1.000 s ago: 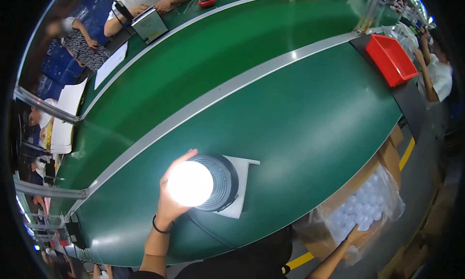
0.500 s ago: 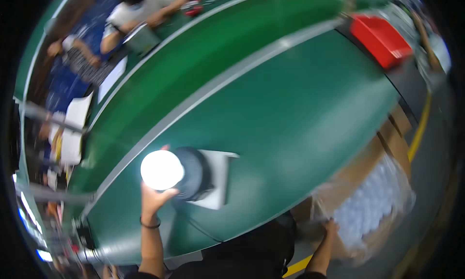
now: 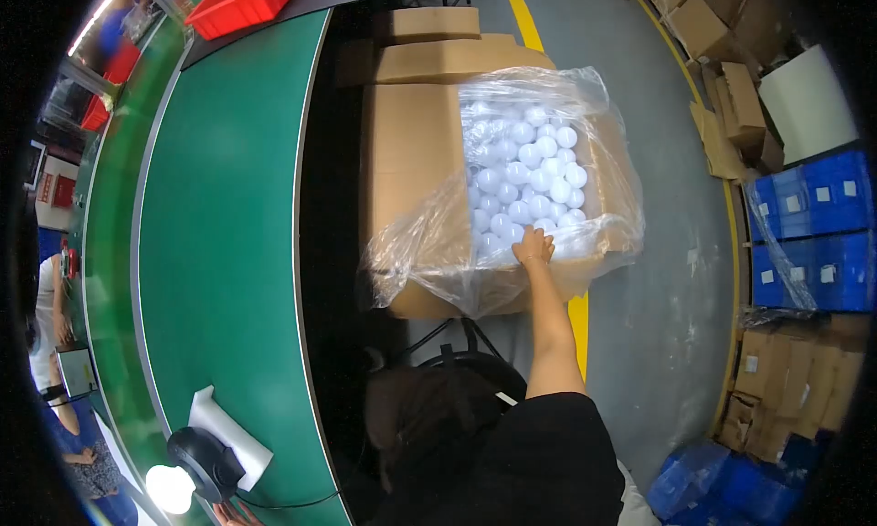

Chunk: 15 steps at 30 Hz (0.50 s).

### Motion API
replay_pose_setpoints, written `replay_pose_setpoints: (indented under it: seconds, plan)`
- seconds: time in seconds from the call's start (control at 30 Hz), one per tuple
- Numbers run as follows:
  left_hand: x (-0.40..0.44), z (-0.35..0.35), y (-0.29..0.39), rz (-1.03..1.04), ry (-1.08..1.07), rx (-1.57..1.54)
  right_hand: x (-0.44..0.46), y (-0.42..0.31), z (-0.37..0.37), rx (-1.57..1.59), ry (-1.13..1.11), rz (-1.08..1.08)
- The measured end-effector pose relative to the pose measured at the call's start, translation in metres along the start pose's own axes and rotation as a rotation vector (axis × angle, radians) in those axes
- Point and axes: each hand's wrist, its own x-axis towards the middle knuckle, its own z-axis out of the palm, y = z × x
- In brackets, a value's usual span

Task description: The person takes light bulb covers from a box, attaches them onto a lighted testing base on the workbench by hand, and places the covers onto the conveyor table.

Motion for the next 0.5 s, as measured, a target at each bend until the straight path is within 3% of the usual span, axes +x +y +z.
replay_pose_setpoints:
  seconds: [0.27,0.3,0.4,0.5]
  plan:
    - [-0.023,-0.014,-0.006,-0.125,0.062,0.049,0.021,-0.054,0.062,0.082,-0.070,-0.353]
    - [-0.025,-0.016,-0.006,-0.144,0.066,0.057,0.027,-0.061,0.061,0.139,-0.186,-0.378]
    - [-0.031,-0.022,-0.005,-0.203,0.077,0.070,0.027,-0.072,0.057,0.180,-0.303,-0.210]
    - [-0.035,-0.031,-0.014,-0.229,0.093,0.079,0.037,-0.067,0.062,0.221,-0.447,-0.213]
